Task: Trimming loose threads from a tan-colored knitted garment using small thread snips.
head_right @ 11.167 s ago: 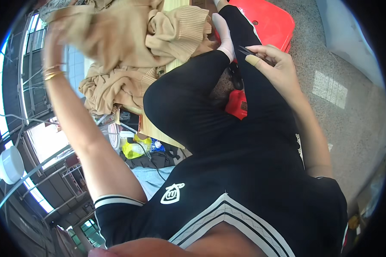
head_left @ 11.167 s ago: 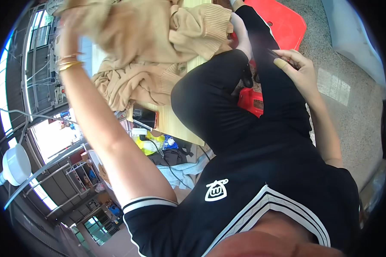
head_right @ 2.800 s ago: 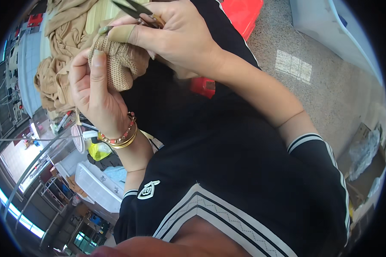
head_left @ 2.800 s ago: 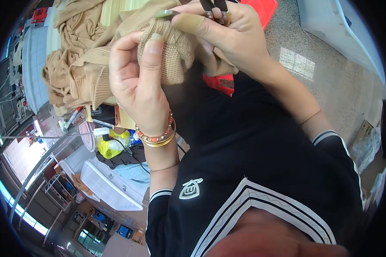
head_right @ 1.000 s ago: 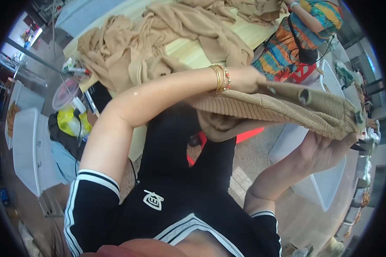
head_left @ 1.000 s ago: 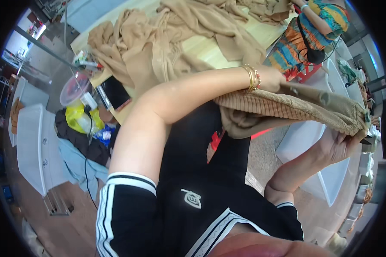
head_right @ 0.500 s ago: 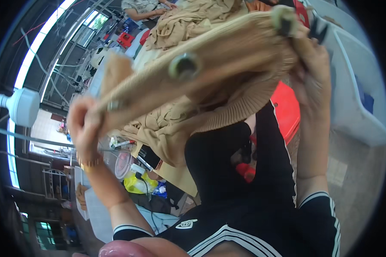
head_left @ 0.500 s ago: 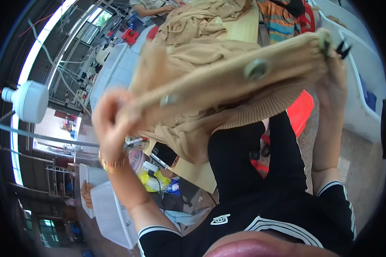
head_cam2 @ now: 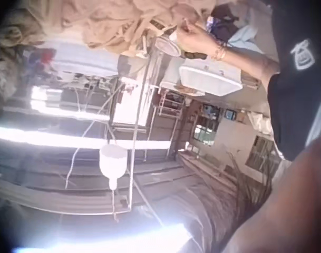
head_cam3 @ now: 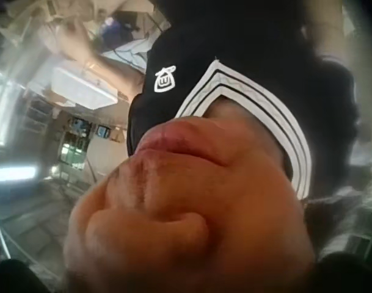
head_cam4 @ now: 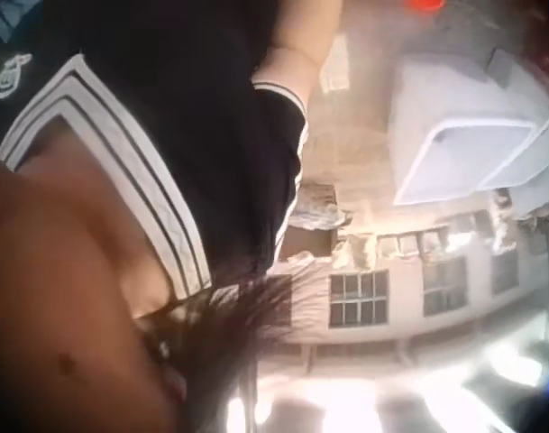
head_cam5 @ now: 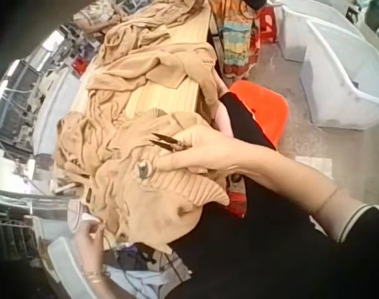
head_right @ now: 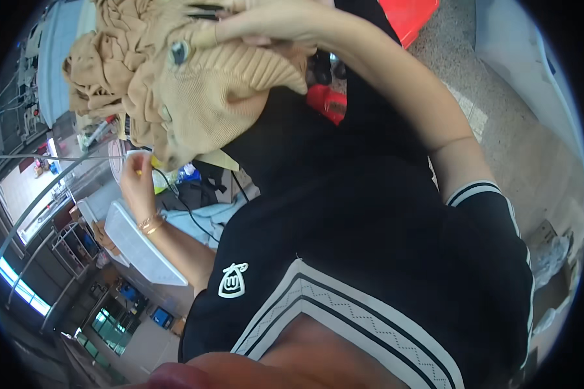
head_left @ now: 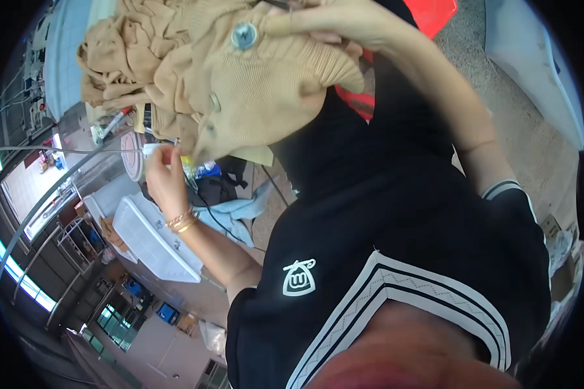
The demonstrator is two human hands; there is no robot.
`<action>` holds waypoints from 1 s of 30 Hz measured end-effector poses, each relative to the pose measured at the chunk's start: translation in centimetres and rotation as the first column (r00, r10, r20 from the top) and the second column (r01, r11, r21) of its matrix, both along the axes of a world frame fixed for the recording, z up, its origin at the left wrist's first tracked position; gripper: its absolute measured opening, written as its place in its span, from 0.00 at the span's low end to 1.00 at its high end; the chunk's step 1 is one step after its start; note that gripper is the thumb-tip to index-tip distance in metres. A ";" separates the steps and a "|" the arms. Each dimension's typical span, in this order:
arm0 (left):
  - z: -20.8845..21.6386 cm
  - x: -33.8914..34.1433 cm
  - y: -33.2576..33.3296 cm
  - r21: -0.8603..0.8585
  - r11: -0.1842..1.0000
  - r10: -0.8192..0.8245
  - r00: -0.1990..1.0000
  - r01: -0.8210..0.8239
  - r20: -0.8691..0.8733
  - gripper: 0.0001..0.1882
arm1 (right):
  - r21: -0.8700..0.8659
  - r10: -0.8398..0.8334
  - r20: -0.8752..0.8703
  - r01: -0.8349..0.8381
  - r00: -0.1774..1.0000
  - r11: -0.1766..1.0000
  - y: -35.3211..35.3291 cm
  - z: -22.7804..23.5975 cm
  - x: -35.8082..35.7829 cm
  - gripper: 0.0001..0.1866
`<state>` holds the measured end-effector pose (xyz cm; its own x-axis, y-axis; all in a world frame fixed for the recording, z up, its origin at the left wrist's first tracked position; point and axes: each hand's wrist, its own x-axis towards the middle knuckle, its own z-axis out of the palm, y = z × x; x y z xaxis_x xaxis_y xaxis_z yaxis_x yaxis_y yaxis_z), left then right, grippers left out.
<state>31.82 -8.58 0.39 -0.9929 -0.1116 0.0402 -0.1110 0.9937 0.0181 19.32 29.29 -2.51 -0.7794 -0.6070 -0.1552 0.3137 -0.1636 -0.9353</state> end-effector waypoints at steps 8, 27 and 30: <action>1.4 -3.6 16.6 0.435 0.790 -0.166 0.834 0.432 -0.526 0.12 | 0.082 -0.055 -0.092 0.062 0.994 0.995 0.7 -0.3 0.9 0.17; -1.4 -5.0 18.9 0.881 0.306 0.151 0.896 0.361 -0.419 0.20 | 0.393 -0.015 -0.474 0.226 0.881 0.891 -0.2 2.9 2.0 0.16; -1.3 -5.2 18.7 0.890 0.288 0.133 0.906 0.353 -0.403 0.19 | -0.083 -0.238 -0.627 0.241 0.742 0.967 -1.1 -0.3 2.4 0.16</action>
